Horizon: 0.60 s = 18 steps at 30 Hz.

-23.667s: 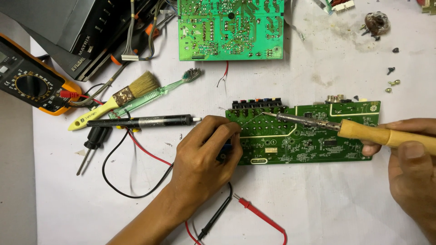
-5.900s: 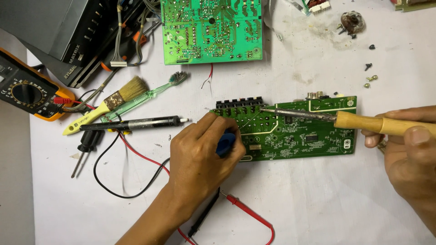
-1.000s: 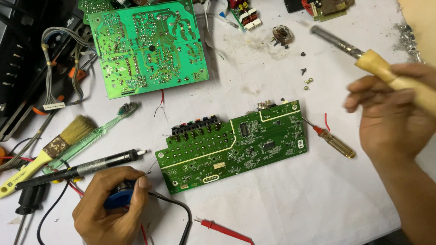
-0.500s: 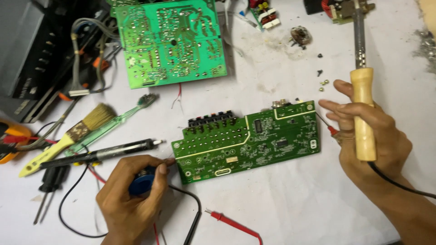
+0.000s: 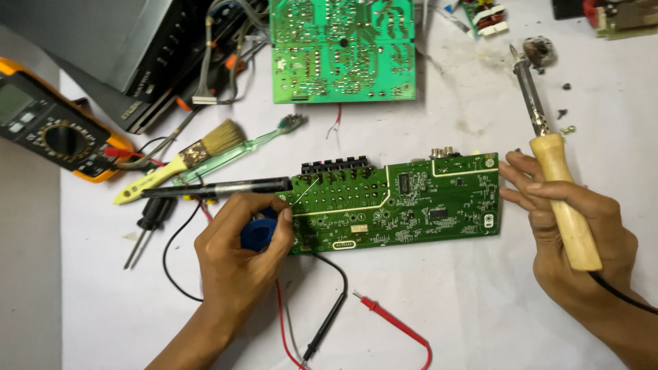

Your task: Soldering components onto a printed circuit board (PCB) using a soldering iron and solder wire.

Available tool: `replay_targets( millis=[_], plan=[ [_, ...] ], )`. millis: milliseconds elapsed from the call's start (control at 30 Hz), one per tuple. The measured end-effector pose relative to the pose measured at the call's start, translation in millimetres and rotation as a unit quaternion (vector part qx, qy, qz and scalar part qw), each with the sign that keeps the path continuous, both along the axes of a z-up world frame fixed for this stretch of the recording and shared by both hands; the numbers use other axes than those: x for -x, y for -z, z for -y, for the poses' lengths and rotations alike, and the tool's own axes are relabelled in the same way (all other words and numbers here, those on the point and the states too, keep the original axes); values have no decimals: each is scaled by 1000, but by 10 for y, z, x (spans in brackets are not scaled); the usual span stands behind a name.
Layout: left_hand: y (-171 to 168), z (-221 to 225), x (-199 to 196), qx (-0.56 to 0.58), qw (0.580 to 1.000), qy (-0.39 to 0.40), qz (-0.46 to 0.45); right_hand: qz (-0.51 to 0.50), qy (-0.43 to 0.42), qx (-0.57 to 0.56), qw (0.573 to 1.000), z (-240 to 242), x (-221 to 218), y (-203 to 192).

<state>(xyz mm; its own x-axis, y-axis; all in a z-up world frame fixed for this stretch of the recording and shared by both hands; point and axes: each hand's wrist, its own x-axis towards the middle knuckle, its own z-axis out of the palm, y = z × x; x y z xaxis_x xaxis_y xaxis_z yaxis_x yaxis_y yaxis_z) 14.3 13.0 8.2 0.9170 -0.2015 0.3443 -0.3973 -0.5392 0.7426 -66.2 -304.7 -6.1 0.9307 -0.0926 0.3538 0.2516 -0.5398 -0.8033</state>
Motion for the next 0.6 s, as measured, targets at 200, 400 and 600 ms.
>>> replay_targets(
  millis=[200, 400, 600],
  plan=[
    [33, -123, -73, -83, 993, 0, 86, 6, -51, -13, 999, 5, 8, 108],
    [-35, -203, -107, -241, 942, -13, 234, -7, -91, -13, 996, -1, -2, 52],
    [-83, -178, -104, -114, 976, 3, 184, -66, -98, -61, 991, 173, 32, 177]
  ],
)
